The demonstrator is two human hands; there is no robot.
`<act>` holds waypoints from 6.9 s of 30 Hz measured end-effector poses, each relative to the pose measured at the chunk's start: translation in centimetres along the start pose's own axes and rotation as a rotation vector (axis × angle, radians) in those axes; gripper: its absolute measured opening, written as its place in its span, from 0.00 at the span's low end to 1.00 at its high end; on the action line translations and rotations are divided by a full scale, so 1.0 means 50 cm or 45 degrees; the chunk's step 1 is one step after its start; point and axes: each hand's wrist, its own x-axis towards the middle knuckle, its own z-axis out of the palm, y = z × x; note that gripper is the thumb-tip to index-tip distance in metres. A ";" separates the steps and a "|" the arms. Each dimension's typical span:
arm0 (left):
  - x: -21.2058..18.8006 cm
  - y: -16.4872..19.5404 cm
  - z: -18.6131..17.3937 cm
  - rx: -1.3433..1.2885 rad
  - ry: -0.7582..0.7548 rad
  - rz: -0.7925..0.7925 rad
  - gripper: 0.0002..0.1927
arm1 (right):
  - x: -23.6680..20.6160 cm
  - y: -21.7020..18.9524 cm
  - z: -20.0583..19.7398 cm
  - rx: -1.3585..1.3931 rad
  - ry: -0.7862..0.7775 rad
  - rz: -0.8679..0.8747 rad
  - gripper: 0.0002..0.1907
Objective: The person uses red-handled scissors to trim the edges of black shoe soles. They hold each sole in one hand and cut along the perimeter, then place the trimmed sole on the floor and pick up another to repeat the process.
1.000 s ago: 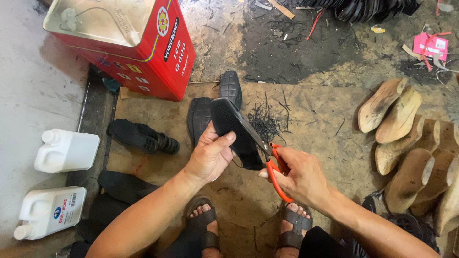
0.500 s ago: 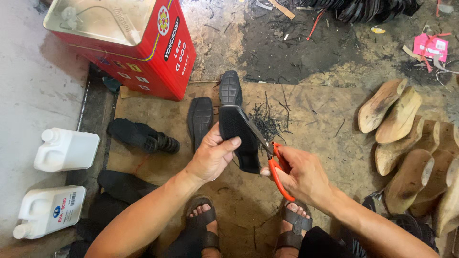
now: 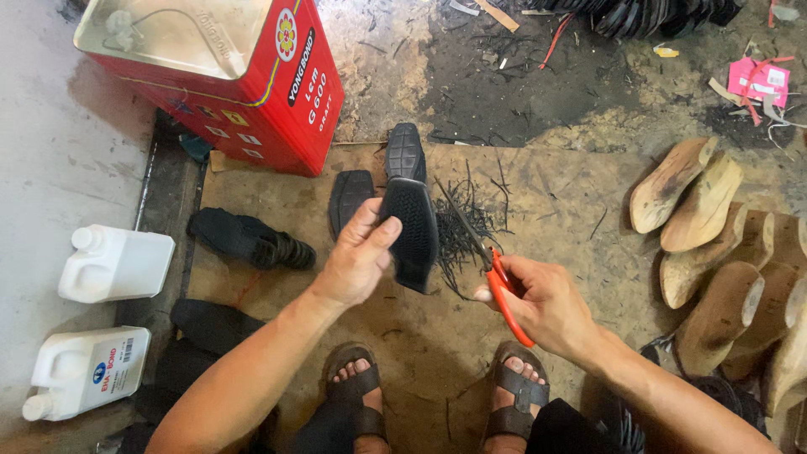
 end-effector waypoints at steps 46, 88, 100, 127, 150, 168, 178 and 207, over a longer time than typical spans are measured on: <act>-0.035 -0.030 0.077 0.272 -0.620 -0.857 0.28 | 0.005 -0.018 -0.013 0.935 0.146 0.218 0.14; 0.000 0.075 0.021 0.036 -0.017 -0.089 0.27 | -0.017 0.001 -0.024 -0.114 0.044 -0.294 0.24; -0.012 0.067 0.047 0.200 -0.114 -0.081 0.29 | -0.034 0.018 -0.035 -0.108 0.047 -0.207 0.23; -0.008 0.027 0.011 0.128 0.028 0.033 0.20 | -0.022 0.008 -0.025 -0.143 -0.069 -0.200 0.25; -0.014 0.008 -0.006 0.411 -0.098 -0.040 0.20 | -0.011 0.007 -0.005 0.041 -0.030 -0.189 0.19; -0.014 0.009 0.043 -0.044 -0.105 -0.095 0.17 | -0.001 0.000 0.003 -0.023 0.050 0.010 0.24; -0.038 -0.032 0.058 0.186 -0.127 -0.201 0.17 | -0.001 -0.033 0.002 -0.134 0.187 -0.328 0.27; 0.012 0.090 -0.005 1.083 -0.363 -0.213 0.21 | -0.005 0.019 -0.051 -0.294 0.015 -0.371 0.28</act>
